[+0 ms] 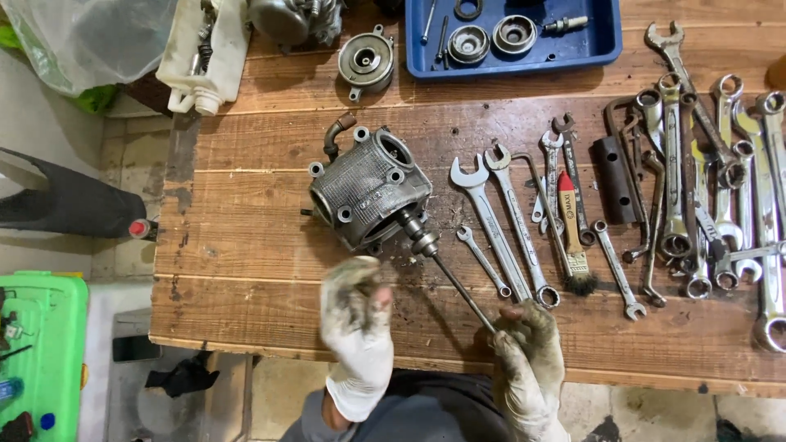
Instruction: Applying lubricant to motorcycle engine components and inspecting the assembly on a workbench.
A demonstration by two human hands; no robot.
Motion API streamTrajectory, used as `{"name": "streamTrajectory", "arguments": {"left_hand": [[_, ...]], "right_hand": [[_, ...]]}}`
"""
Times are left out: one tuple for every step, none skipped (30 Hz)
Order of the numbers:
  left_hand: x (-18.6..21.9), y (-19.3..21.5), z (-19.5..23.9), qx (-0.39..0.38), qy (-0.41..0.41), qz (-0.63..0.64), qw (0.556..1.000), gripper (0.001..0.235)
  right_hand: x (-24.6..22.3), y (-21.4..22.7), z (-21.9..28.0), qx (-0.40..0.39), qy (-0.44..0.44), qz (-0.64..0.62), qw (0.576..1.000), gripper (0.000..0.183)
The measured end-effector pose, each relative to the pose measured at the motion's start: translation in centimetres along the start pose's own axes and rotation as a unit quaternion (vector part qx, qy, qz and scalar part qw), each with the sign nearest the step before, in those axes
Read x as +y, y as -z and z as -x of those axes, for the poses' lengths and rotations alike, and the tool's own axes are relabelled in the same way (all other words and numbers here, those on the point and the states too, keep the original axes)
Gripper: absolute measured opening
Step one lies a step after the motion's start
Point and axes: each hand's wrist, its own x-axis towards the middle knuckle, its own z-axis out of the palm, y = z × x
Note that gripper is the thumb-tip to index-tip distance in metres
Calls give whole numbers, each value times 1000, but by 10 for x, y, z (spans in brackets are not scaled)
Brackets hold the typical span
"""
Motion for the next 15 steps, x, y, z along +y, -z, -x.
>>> {"name": "streamTrajectory", "arguments": {"left_hand": [[-6, 2, 12, 4, 155, 143, 978, 41], [1, 2, 5, 7, 153, 145, 978, 41], [8, 2, -2, -82, 250, 5, 965, 54], [15, 2, -8, -168, 338, -133, 916, 72], [3, 1, -2, -165, 338, -130, 917, 72], [-10, -1, 2, -84, 436, 73, 893, 48], [-23, -4, 5, 1, 510, 271, 817, 36], [-24, -9, 2, -3, 507, 277, 816, 36], [-24, -15, -1, 23, 527, 271, 805, 26], [-23, -21, -4, 47, 547, 264, 793, 19], [-18, -25, -8, 41, 545, 270, 792, 19], [-13, -28, -12, 42, 540, 259, 800, 21], [-9, -31, -16, 42, 534, 248, 807, 24], [-10, -35, -16, 39, 533, 252, 807, 24], [-11, -39, -15, 52, 523, 248, 814, 29]], "right_hand": [[-7, -3, -1, -41, 31, -46, 998, 26], [-6, -3, 2, -44, 32, -44, 998, 26], [-6, -2, 5, -29, 36, -69, 997, 27], [-6, -1, 8, -13, 40, -92, 995, 27], [2, 5, 15, -16, 40, -90, 995, 27], [10, 10, 20, 30, 46, -88, 995, 33], [17, 16, 25, 76, 52, -86, 992, 38], [20, 18, 26, 75, 59, -84, 992, 38], [22, 20, 27, 82, 57, -87, 991, 38], [25, 22, 28, 90, 55, -91, 990, 38], [20, 21, 25, 90, 64, -89, 990, 38], [17, 21, 23, 78, 69, -64, 992, 36], [14, 20, 20, 67, 75, -38, 994, 34], [7, 19, 19, 67, 79, -37, 994, 34], [0, 17, 19, 85, 47, 10, 995, 36]]}}
